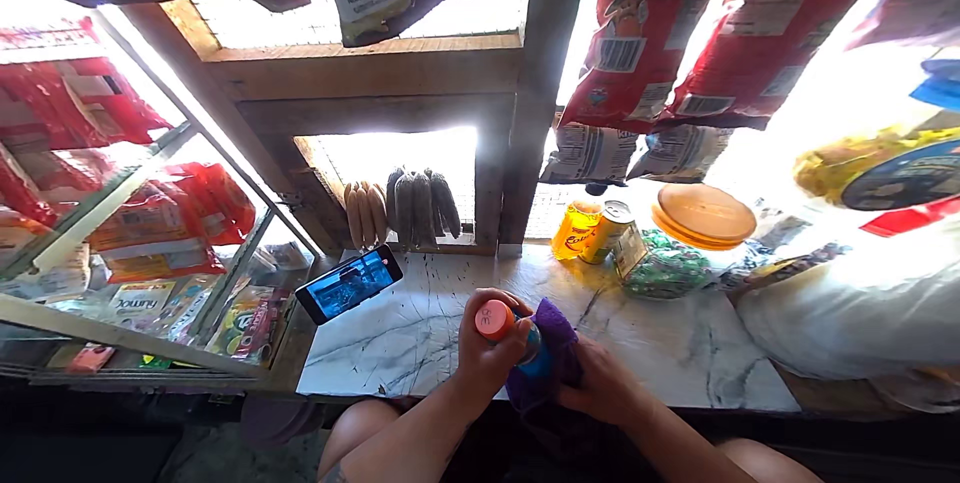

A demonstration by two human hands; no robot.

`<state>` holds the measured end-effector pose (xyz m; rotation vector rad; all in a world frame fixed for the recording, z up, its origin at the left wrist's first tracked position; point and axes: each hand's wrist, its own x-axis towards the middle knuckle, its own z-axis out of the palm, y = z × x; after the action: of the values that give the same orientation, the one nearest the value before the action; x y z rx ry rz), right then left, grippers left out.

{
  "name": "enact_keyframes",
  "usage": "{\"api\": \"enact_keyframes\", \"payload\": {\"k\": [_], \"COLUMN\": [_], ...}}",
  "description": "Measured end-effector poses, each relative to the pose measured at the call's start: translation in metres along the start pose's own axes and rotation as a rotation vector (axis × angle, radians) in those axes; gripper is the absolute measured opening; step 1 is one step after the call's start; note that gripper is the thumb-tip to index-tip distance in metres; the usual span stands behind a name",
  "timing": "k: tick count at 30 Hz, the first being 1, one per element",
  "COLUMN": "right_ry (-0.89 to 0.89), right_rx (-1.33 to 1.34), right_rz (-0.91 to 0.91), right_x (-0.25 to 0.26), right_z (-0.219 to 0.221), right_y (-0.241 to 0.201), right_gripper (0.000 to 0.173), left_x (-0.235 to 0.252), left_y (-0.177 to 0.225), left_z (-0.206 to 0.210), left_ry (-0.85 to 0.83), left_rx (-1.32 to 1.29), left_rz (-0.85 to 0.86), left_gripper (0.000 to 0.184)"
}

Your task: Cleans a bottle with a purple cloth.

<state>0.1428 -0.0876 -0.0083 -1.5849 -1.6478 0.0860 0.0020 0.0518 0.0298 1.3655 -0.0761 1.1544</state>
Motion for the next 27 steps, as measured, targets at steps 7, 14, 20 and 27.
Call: {"api": "enact_keyframes", "payload": {"k": [7,14,20,27], "right_ry": [0.094,0.051,-0.017,-0.061], "right_rx": [-0.119,0.058,0.238,0.435], "right_rz": [-0.006,0.072,0.228,0.387], "right_x": [0.003,0.002,0.002,0.005], "right_z": [0.007,0.007,0.003,-0.005], "right_y": [-0.008,-0.007,-0.01,-0.012], "right_gripper": [0.058,0.06,0.062,0.046], "left_x": [-0.002,-0.002,-0.003,-0.002], "left_y": [0.002,0.001,0.0,-0.001], "left_z": [0.001,0.0,0.001,0.001], "left_ry": [0.025,0.029,0.021,-0.028], "left_rx": [0.023,0.023,0.019,0.01], "left_rz": [0.009,0.015,0.022,0.051], "left_gripper": [0.022,0.022,0.023,0.023]}}
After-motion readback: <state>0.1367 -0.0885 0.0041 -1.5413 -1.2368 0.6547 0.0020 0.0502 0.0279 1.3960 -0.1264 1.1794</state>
